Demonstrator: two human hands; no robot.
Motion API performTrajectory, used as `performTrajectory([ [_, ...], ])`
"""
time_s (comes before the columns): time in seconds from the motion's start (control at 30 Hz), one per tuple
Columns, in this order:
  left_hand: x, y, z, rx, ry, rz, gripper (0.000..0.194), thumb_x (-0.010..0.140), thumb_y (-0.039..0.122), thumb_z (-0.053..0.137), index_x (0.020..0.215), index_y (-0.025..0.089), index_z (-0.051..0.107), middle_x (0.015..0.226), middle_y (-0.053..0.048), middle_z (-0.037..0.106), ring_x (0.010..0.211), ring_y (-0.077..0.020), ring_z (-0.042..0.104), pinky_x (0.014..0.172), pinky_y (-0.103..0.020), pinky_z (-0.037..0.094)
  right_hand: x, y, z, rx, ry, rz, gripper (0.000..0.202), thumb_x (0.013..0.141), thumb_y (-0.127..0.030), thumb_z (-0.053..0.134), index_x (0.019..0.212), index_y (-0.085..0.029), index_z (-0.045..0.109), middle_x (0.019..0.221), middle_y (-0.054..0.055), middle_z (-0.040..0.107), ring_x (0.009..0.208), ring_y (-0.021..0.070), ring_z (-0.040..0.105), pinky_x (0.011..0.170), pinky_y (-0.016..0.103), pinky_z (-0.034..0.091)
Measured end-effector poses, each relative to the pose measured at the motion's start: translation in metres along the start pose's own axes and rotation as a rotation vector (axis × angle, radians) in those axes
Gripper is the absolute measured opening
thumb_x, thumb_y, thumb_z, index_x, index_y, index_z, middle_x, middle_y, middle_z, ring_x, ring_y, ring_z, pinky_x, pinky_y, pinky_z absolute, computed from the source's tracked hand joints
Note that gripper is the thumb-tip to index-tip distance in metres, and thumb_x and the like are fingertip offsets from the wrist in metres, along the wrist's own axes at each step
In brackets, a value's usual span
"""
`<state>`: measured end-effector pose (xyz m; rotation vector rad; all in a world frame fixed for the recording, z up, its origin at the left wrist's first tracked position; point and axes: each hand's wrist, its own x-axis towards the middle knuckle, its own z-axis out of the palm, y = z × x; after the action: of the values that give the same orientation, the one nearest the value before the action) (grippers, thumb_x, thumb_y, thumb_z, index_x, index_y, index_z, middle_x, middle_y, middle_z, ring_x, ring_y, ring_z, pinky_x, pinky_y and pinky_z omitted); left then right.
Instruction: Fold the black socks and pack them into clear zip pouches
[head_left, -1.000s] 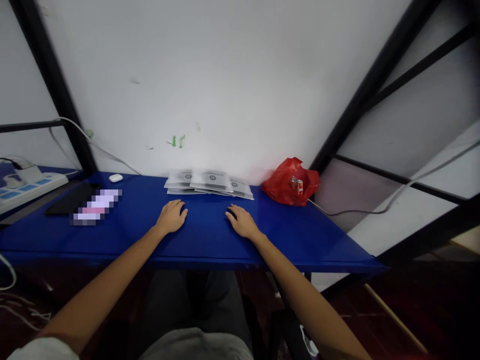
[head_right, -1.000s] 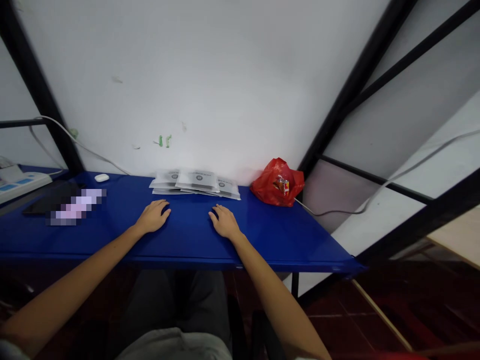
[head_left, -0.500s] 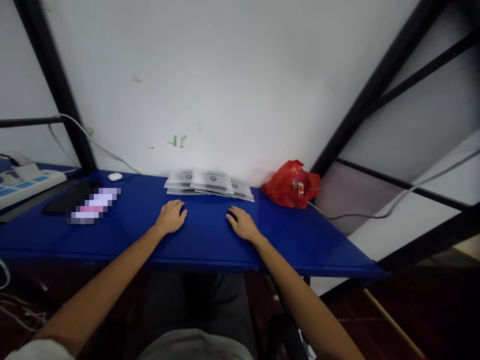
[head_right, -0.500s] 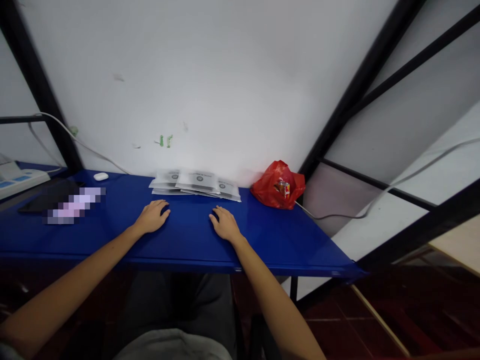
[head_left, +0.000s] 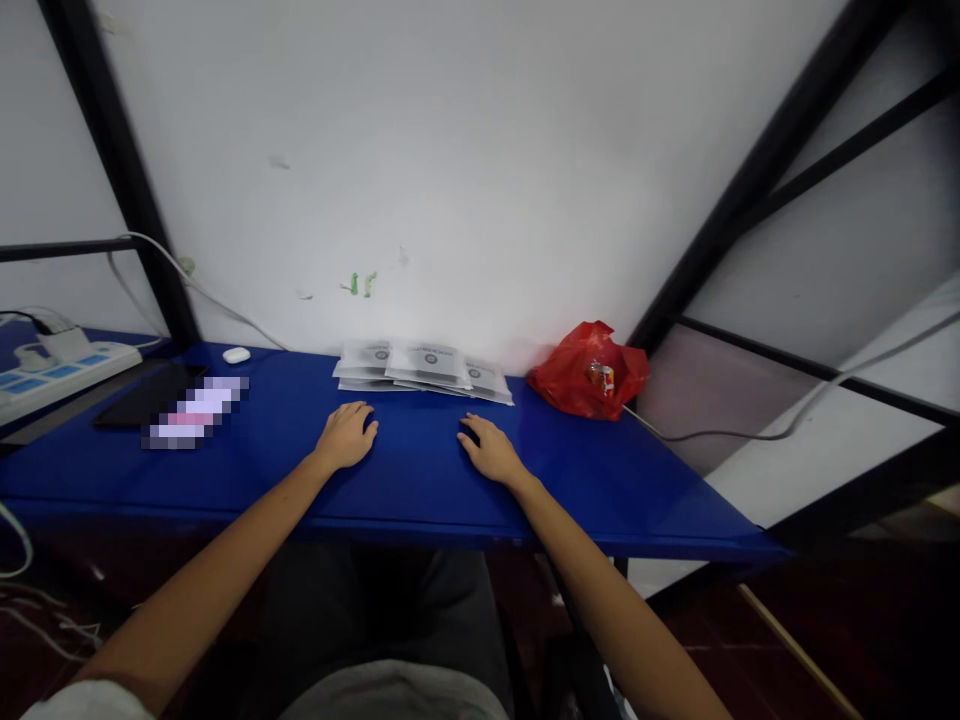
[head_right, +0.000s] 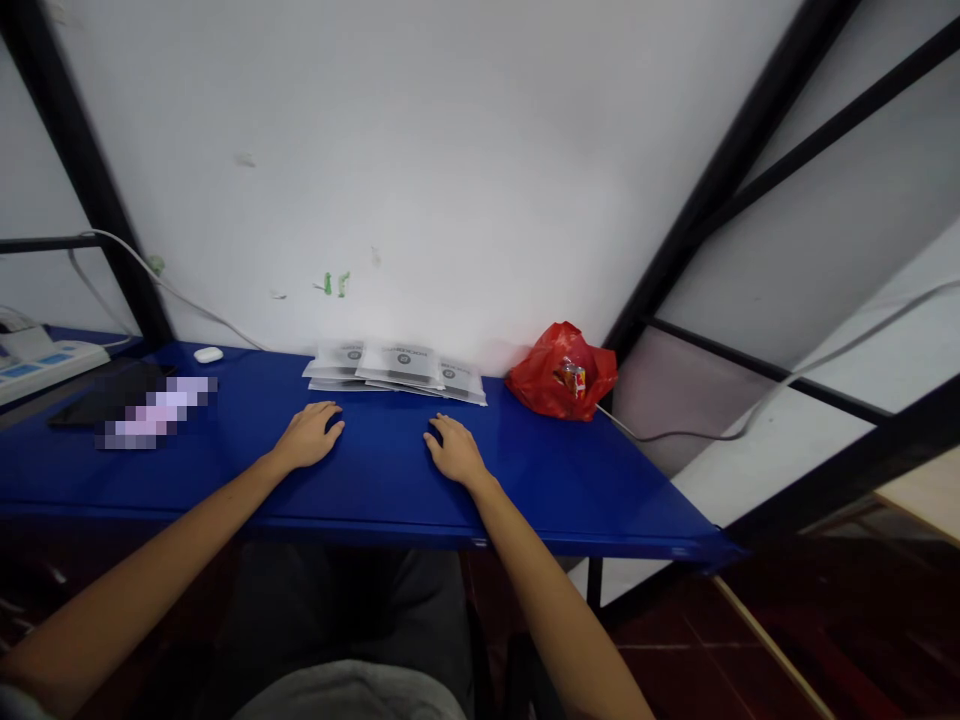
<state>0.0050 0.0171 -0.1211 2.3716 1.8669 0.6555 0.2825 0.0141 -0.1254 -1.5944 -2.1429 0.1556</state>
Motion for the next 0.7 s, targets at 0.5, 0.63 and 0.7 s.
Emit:
performTrajectory([
  [0.5, 0.063, 0.021, -0.016, -0.13, 0.121, -0.09, 0.037, 0.088, 0.025, 0.041, 0.122, 0.012, 0.051, 0.118, -0.014, 0.06, 0.11, -0.0249, 0.054, 0.095, -0.035, 0.041, 0.062, 0.011, -0.017, 0.018, 0.328, 0.144, 0.029, 0.085, -0.028, 0.048, 0.104, -0.014, 0.065, 0.128, 0.014, 0.053, 0.121, 0.0246, 0.046, 0.105, 0.04, 0.033],
  [0.63, 0.088, 0.027, -0.017, -0.143, 0.14, -0.161, 0.033, 0.088, 0.025, 0.041, 0.113, 0.011, 0.057, 0.111, -0.015, 0.063, 0.105, -0.0265, 0.057, 0.09, -0.036, 0.044, 0.084, 0.015, -0.019, -0.007, 0.291, 0.253, 0.028, 0.086, -0.029, 0.047, 0.096, -0.014, 0.069, 0.129, 0.014, 0.053, 0.122, 0.0265, 0.045, 0.104, 0.042, 0.033],
  [0.7, 0.098, 0.028, -0.016, -0.155, 0.138, -0.208, 0.03, 0.087, 0.026, 0.041, 0.105, 0.013, 0.061, 0.107, -0.015, 0.065, 0.101, -0.0275, 0.059, 0.086, -0.037, 0.045, 0.091, 0.018, -0.016, -0.013, 0.289, 0.271, 0.027, 0.085, -0.03, 0.049, 0.091, -0.015, 0.07, 0.127, 0.014, 0.054, 0.122, 0.0277, 0.045, 0.104, 0.043, 0.033],
])
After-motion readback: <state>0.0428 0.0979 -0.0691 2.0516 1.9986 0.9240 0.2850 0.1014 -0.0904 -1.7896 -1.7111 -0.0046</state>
